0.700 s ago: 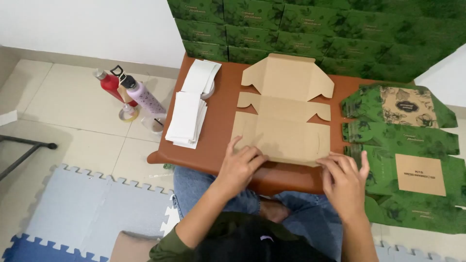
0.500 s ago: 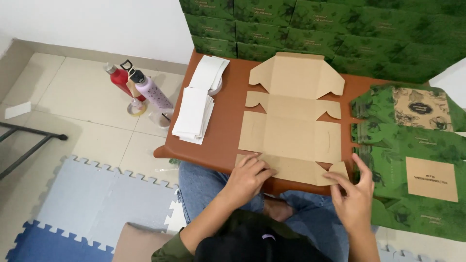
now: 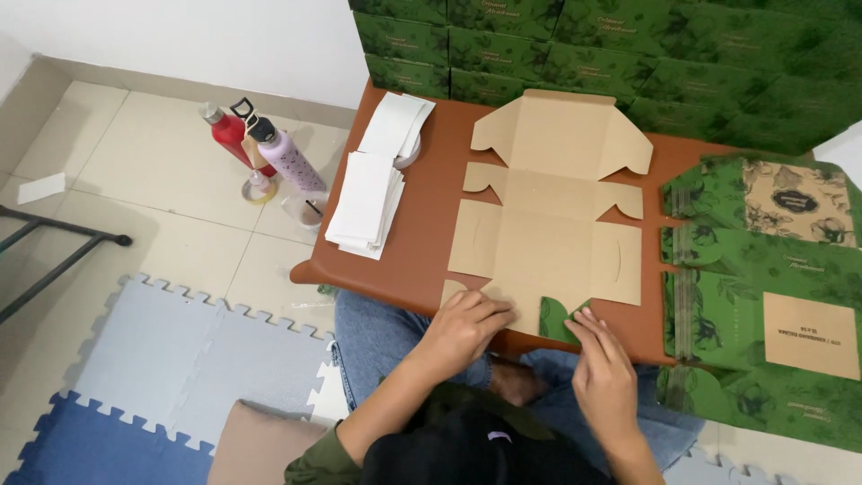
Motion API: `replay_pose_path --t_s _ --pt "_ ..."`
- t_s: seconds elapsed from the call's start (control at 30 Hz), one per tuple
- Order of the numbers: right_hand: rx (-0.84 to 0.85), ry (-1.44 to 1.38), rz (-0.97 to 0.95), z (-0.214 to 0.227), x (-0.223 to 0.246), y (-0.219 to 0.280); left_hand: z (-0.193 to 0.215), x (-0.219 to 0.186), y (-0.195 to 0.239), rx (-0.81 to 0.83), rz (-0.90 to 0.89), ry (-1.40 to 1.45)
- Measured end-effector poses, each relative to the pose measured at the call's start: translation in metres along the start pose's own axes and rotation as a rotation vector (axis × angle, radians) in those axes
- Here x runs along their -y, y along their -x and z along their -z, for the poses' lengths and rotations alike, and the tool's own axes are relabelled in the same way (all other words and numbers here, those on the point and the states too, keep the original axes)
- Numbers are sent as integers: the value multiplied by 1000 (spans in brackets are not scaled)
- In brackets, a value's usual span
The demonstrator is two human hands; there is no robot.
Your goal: Folding flat cardboard sheets into boxes, inserting paper slips, and closing them.
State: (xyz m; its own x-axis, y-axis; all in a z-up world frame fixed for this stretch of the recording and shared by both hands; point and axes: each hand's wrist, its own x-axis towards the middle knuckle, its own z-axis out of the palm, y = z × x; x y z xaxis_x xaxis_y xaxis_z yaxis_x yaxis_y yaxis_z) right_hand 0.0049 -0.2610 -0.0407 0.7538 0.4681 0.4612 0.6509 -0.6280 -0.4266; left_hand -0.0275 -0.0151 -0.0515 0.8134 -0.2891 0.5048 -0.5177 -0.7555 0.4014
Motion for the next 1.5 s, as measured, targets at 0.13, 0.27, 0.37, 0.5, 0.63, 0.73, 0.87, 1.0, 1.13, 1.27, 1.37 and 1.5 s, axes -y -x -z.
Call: replay_pose_path --t_s 0.13,0.27,0.37,0.5,0.63,0.73,0.87,1.0,1.13,1.27,1.37,1.5 --pt "66 13 -36 -2 -10 -11 8 -2 -2 18 -53 -65" --pt "74 42 -69 1 -13 -14 27 -3 -5 -43 -103 -212" --pt "67 35 -73 1 -14 -16 42 -2 -9 -166 -33 -269" --pt "40 -7 -45 1 -11 -19 30 -2 -8 -251 105 -134" --pt "-25 204 -82 1 -16 -12 6 -15 -15 -343 191 -99" --pt "-40 410 -213 1 -17 -6 -8 -16 -14 -319 230 -87" --pt "-48 370 -209 -3 -14 -5 -21 -14 -18 -184 335 -195" --pt "-92 180 -207 -5 -8 -7 -20 -21 -21 -170 430 -502" --pt "-158 98 -160 -15 -7 -7 -24 -23 -20 -216 390 -576" --pt "-194 -19 -90 -16 -4 -14 -26 -20 -18 -261 355 -487" --pt "-119 -91 -86 -16 -9 -24 -24 -19 -18 -258 354 -465" --pt "168 -137 -281 -10 -16 -44 -26 -19 -16 -244 367 -513"
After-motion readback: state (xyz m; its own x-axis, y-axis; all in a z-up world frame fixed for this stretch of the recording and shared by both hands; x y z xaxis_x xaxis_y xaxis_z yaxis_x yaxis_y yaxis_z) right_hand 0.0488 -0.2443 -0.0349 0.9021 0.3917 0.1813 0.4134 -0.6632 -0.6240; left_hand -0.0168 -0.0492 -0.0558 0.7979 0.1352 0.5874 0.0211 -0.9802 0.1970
